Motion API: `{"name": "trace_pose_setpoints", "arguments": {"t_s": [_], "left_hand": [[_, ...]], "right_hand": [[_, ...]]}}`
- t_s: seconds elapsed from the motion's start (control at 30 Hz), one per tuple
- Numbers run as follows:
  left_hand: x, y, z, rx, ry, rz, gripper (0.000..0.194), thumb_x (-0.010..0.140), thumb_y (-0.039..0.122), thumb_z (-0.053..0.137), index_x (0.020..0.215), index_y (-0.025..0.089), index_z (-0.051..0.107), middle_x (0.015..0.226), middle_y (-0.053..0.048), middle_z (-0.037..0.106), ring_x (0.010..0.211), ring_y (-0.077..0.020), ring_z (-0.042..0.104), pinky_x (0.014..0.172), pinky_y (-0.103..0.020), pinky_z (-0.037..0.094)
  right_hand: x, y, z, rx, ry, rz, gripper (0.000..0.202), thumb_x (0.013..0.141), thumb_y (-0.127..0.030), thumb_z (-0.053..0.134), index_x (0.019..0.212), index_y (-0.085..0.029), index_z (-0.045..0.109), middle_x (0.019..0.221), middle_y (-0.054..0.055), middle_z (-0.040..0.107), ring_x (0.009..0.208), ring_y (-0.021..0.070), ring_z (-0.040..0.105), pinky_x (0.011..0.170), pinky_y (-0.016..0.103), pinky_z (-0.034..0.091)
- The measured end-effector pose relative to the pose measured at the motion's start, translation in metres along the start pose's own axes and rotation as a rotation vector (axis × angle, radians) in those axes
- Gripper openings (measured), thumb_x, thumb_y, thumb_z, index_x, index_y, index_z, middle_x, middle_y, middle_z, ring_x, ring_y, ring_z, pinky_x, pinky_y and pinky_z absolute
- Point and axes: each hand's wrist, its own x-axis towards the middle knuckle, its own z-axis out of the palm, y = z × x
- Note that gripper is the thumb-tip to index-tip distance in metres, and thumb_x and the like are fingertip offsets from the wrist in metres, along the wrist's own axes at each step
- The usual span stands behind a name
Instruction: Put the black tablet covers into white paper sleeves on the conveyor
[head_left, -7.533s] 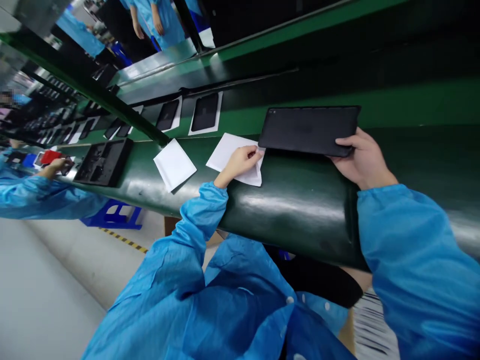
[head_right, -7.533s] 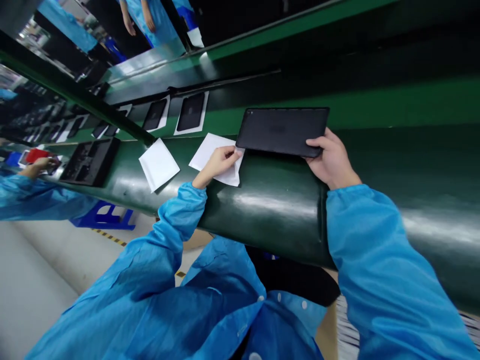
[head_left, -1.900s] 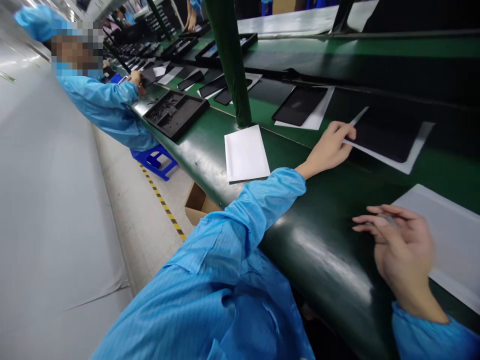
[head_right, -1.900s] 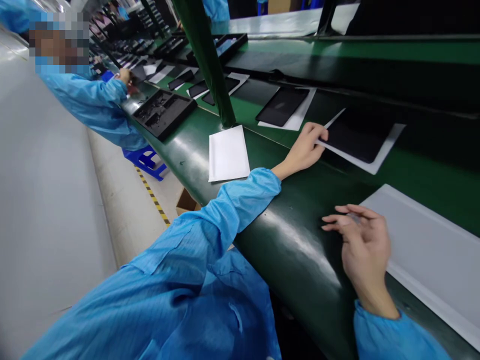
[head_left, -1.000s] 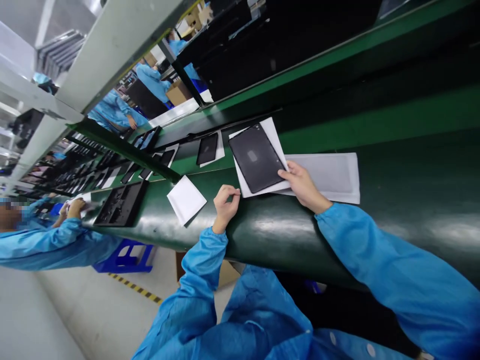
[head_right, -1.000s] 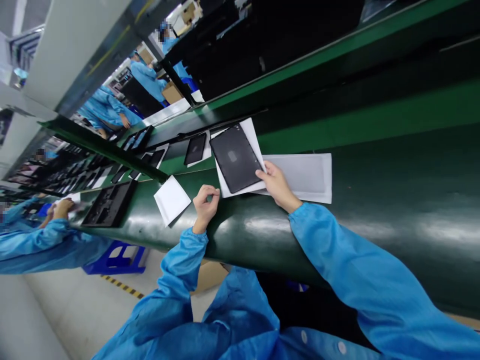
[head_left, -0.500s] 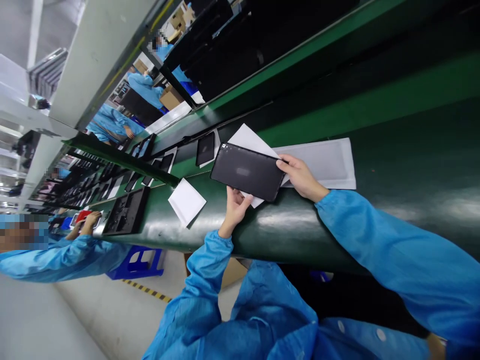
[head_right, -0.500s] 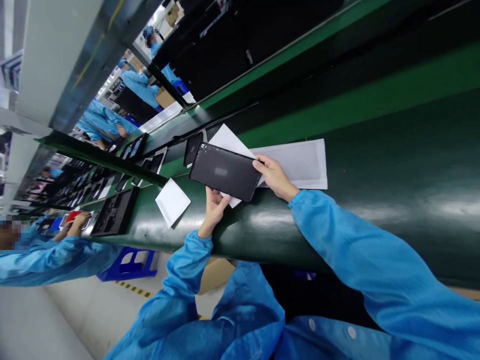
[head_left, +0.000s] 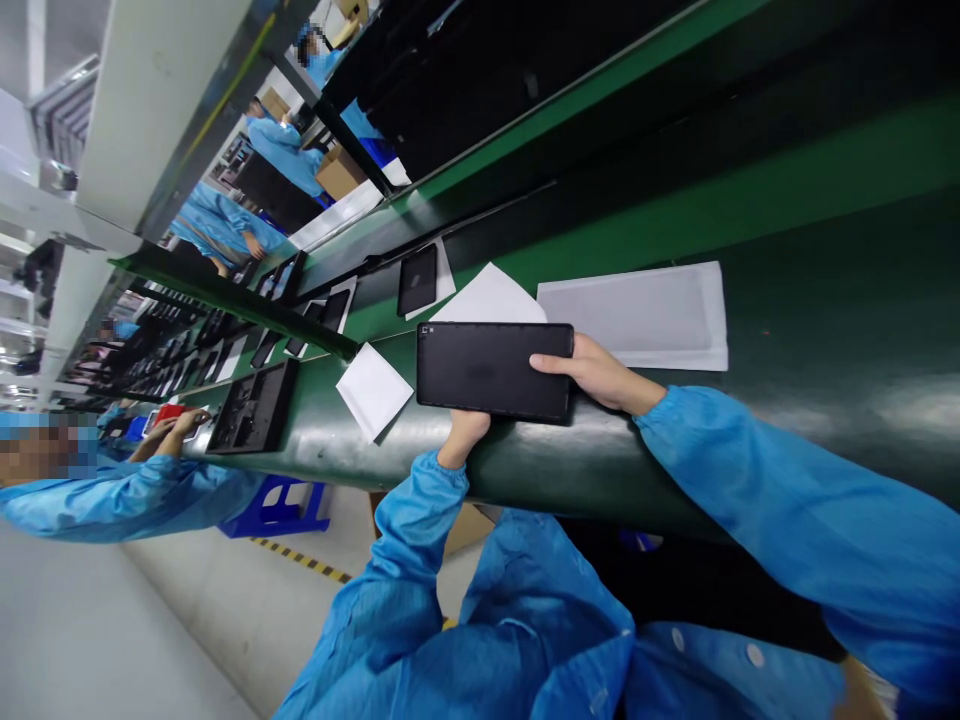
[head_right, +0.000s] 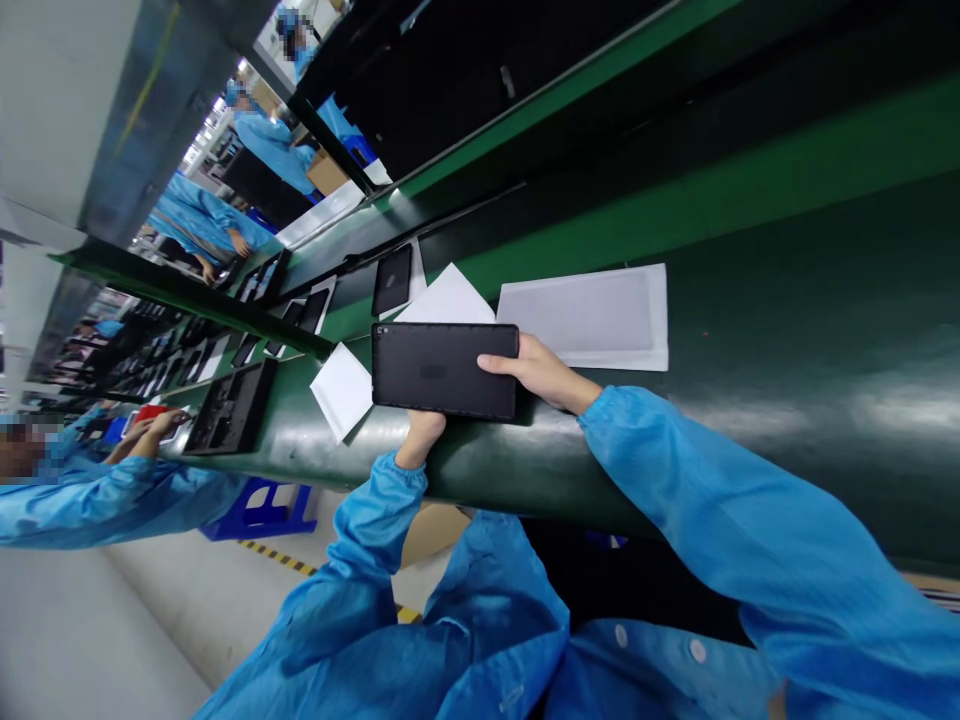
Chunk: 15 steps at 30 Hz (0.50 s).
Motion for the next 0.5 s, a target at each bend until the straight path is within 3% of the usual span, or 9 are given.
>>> {"name": "trace_pose_setpoints", "arguments": {"t_s": [0.13,0.23,0.37,0.5], "left_hand": [[0.001,0.007,-0.010,-0.096,0.197,-0.062,0.054,0.076,0.068,0.085,0.097,0.021,0.067,0.079,-0.002,0.071,0.073,-0.0176,0.071,0.072,-0.030,0.062],[-0.009,0.012,-0.023,-0.095,0.164,-0.163,0.055,0.079,0.069,0.084,0.095,0.021,0.061,0.068,0.005,0.062,0.046,-0.0081,0.052,0.048,-0.021,0.043],[-0.032,0.030,-0.040,0.201,-0.125,-0.252,0.051,0.092,0.062,0.073,0.119,0.020,0.066,0.053,0.010,0.048,0.042,-0.0127,0.050,0.048,-0.024,0.035],[-0.044,0.068,-0.057,0.624,-0.583,-0.272,0.051,0.105,0.044,0.060,0.149,0.020,0.063,0.051,0.008,0.048,0.053,-0.0190,0.058,0.061,-0.027,0.037]], "right_hand": [[0.007,-0.005,-0.015,0.070,0.195,-0.040,0.054,0.062,-0.054,0.101,0.097,-0.022,0.076,0.102,0.008,0.083,0.113,0.0351,0.077,0.106,0.055,0.062],[0.012,-0.010,-0.032,0.152,0.332,-0.086,0.055,0.063,-0.055,0.101,0.100,-0.025,0.073,0.099,0.005,0.083,0.108,0.0348,0.079,0.098,0.053,0.067],[0.014,-0.012,-0.045,0.215,0.374,-0.113,0.056,0.066,-0.056,0.099,0.103,-0.026,0.070,0.099,0.004,0.083,0.109,0.0344,0.080,0.096,0.054,0.069],[0.013,-0.010,-0.044,0.247,0.356,-0.078,0.055,0.067,-0.057,0.099,0.102,-0.026,0.070,0.099,0.005,0.083,0.111,0.0352,0.080,0.097,0.053,0.070]]}}
